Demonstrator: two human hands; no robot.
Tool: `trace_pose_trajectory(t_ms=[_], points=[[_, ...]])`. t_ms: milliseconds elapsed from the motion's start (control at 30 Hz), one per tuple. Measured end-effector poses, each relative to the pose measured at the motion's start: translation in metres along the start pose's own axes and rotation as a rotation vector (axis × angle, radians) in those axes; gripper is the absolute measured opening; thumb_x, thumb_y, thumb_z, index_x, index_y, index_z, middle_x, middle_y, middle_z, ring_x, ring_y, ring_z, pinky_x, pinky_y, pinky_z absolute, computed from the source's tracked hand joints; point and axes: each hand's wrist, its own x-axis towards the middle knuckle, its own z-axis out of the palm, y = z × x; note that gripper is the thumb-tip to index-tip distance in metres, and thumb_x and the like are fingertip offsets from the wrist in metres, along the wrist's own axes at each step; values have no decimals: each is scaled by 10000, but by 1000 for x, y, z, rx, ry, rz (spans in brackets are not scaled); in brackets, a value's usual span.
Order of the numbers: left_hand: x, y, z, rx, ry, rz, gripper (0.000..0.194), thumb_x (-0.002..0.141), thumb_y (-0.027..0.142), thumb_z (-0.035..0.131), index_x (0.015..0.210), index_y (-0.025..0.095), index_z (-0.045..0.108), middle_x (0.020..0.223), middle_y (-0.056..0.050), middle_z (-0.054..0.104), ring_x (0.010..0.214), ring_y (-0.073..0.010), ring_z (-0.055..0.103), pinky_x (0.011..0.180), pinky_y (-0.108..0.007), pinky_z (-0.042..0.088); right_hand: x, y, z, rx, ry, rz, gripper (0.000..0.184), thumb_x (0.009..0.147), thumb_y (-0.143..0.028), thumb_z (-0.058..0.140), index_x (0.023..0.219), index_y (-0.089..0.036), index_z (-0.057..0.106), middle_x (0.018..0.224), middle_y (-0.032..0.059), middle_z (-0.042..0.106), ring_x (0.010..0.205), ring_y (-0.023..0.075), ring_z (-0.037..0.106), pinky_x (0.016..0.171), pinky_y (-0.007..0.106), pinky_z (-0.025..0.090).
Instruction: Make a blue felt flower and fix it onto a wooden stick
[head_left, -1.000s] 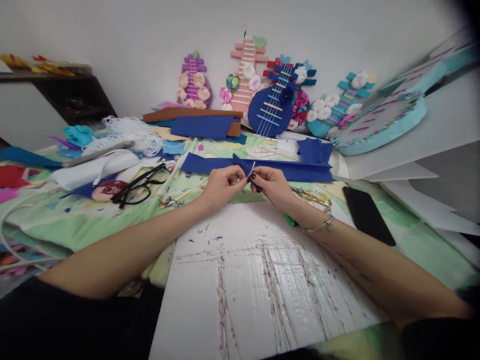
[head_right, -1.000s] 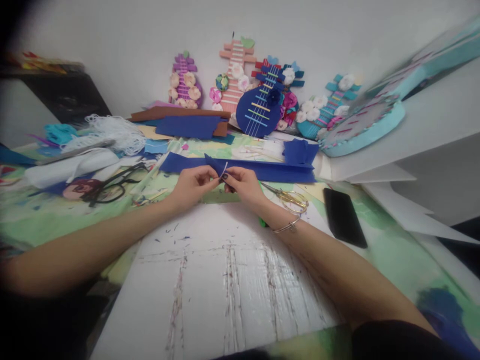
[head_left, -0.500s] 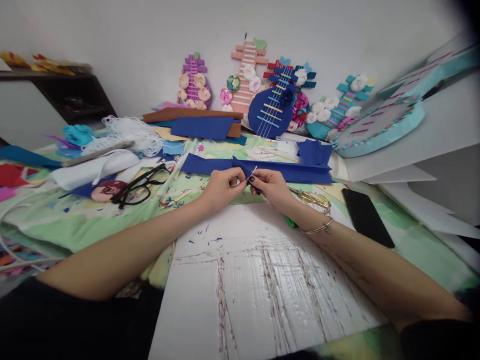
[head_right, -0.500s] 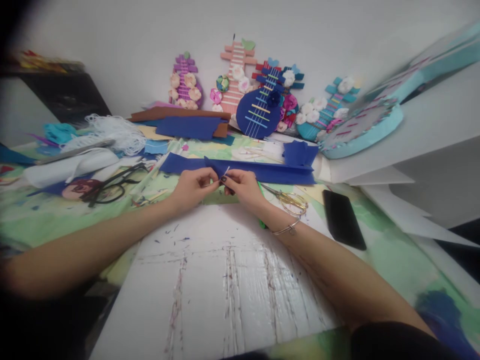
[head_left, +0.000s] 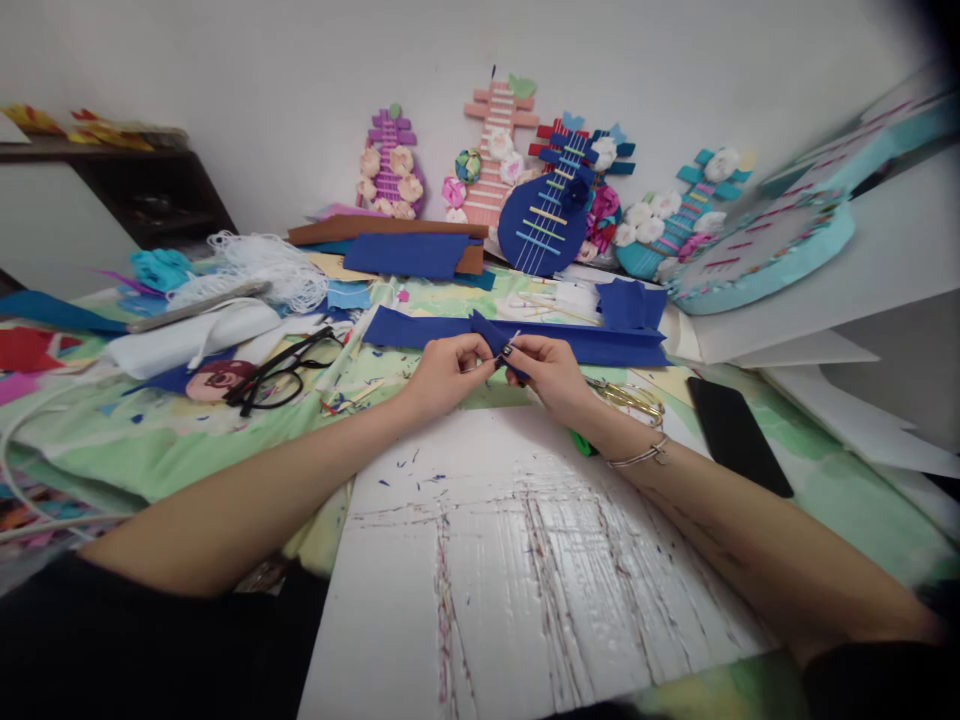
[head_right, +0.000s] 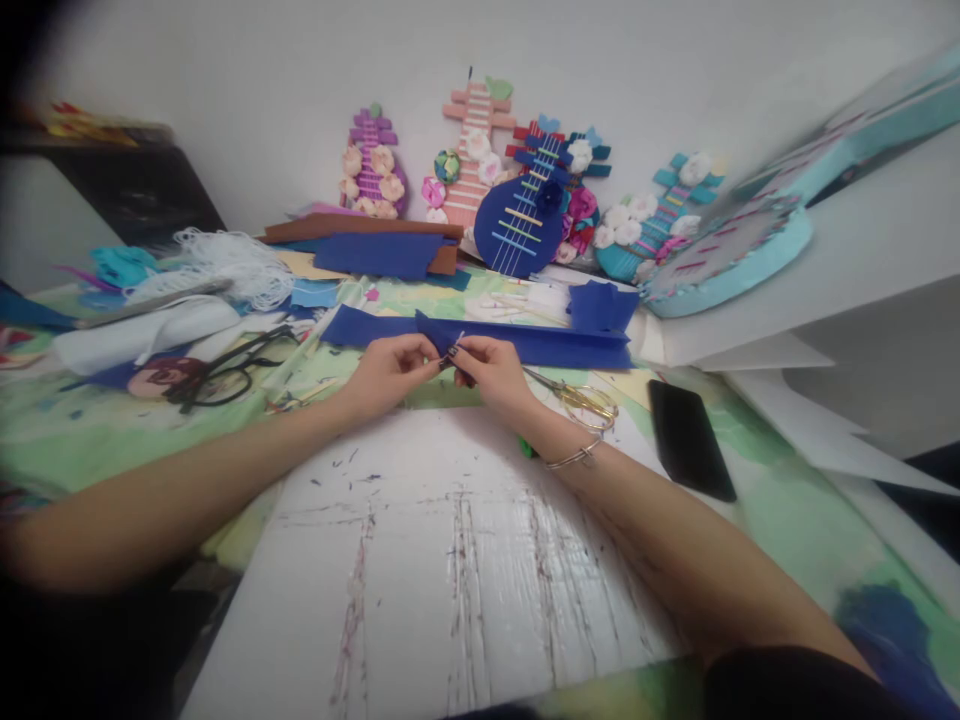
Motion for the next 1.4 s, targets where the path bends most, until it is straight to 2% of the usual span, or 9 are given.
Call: trace_pose_trajectory(t_ms=[233, 400, 600, 800, 933, 1067, 1167, 1267, 1400], points=[[8, -7, -3, -397, -112, -202, 97, 754, 221, 628, 700, 155, 580, 498, 39, 454, 427, -63, 366, 419, -211, 239, 1, -3, -1, 111, 51, -64, 209, 701, -345, 739, 712, -163, 637, 605, -21, 553, 493, 62, 441, 482, 229, 329], [13, -17, -11, -512, -233, -385, 62, 738, 201, 664, 730, 157, 622, 441, 42, 434, 368, -57, 320, 387, -225, 187, -1, -6, 2, 172, 1, -51, 249, 669, -348, 772, 759, -167, 628, 598, -26, 559, 492, 62, 438, 463, 221, 330], [14, -20, -17, -511, -320, -300, 144, 746, 210, 643, 635, 148, 574, 461, 25, 464, 374, -45, 323, 374, -214, 234, -3, -6, 2, 91, -65, -18, 292, 658, -386, 773, 810, -182, 628, 657, -19, 585, 501, 62, 444, 458, 223, 350], [13, -16, -18, -578, -316, -314, 46, 681, 139, 566, 703, 139, 606, 614, -47, 619, 394, -57, 380, 363, -219, 255, -2, -1, -1, 11, -47, -19, 229, 684, -351, 752, 813, -181, 668, 654, -12, 594, 505, 69, 468, 476, 232, 380], [15, -17, -21, -639, -272, -388, 72, 655, 123, 576, 711, 167, 590, 546, -12, 565, 378, -60, 363, 362, -219, 252, -3, -2, -1, 53, -45, -23, 191, 668, -310, 761, 784, -178, 687, 644, -7, 612, 499, 73, 490, 478, 234, 395], [18, -22, -25, -600, -333, -395, 44, 712, 164, 611, 683, 174, 579, 490, 16, 472, 357, -54, 335, 350, -214, 219, -6, -4, -1, 84, -106, -35, 150, 660, -275, 765, 765, -182, 711, 627, -4, 627, 482, 73, 497, 474, 237, 394], [18, -21, -28, -524, -372, -404, 118, 764, 220, 609, 661, 168, 584, 523, -7, 517, 379, -61, 371, 362, -220, 249, -7, -8, 1, -19, -137, -43, 138, 658, -275, 761, 742, -175, 715, 554, -14, 606, 457, 77, 494, 468, 242, 396], [17, -17, -30, -478, -351, -384, 104, 751, 226, 630, 670, 162, 615, 574, -20, 573, 443, -76, 450, 401, -217, 303, -9, -11, 4, -164, -134, -36, 116, 658, -267, 744, 708, -169, 706, 495, -32, 574, 439, 79, 492, 468, 244, 406], [15, -11, -30, -407, -308, -303, 111, 727, 259, 675, 698, 152, 669, 580, -25, 610, 456, -76, 460, 412, -212, 304, -11, -14, 7, -305, -92, -36, 81, 679, -241, 706, 714, -168, 702, 513, -28, 589, 445, 82, 513, 465, 237, 407]])
